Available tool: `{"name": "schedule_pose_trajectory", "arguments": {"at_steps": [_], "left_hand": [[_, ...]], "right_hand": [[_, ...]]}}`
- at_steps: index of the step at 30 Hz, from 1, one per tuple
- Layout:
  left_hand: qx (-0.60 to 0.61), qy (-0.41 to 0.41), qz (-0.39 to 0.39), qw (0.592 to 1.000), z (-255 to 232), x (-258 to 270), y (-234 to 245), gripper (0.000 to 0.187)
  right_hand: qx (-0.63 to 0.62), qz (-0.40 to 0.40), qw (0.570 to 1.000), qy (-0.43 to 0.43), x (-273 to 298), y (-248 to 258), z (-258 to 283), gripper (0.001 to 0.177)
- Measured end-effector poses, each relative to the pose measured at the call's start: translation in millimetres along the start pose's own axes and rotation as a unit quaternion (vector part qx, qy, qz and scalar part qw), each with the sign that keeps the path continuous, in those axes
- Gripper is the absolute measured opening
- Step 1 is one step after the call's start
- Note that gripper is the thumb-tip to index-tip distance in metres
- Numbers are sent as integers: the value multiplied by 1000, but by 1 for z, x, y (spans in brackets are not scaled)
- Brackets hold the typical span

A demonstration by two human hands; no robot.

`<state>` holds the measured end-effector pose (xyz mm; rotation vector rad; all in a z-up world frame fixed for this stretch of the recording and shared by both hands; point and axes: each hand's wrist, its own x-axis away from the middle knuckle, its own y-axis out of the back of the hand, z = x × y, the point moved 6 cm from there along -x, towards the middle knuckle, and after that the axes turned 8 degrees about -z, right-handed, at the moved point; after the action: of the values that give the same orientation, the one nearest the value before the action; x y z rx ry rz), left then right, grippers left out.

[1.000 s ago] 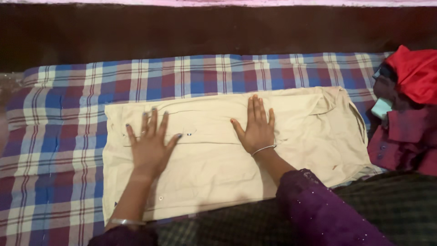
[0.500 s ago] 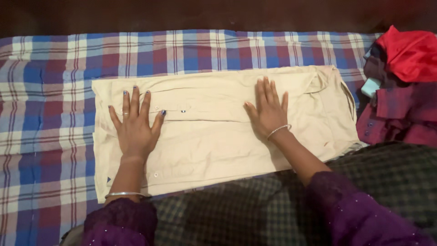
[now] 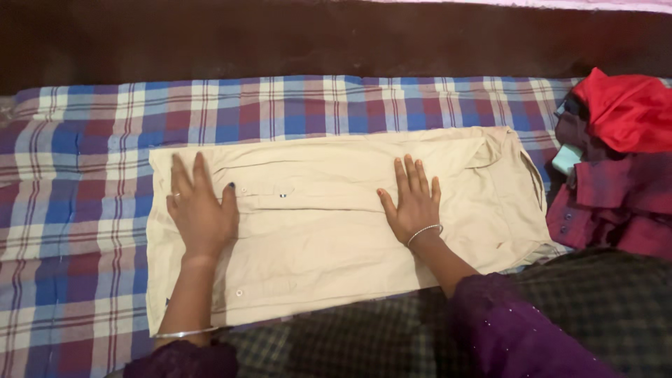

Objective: The person folds a beige collared shirt on a bed by smoothing the fabric, folding the sleeves and sides inward, and then folding the shirt into a square.

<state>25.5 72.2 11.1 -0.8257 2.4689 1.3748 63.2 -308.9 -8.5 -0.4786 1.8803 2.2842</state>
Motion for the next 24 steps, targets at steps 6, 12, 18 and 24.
{"name": "schedule_pose_trajectory", "arguments": {"at_steps": [6, 12, 18, 24], "left_hand": [[-22, 75, 11, 997, 15, -18, 15, 71], [62, 118, -23, 991, 22, -30, 25, 62], [83, 216, -30, 972, 54, -33, 17, 36], [119, 91, -45, 988, 3, -51, 37, 19]], "right_hand": [[2, -7, 1000, 0, 0, 0, 1, 74], [3, -12, 1000, -1, 1, -1, 1, 73], [8, -15, 1000, 1, -1, -1, 2, 74], [11, -15, 1000, 0, -3, -1, 1, 73]]}}
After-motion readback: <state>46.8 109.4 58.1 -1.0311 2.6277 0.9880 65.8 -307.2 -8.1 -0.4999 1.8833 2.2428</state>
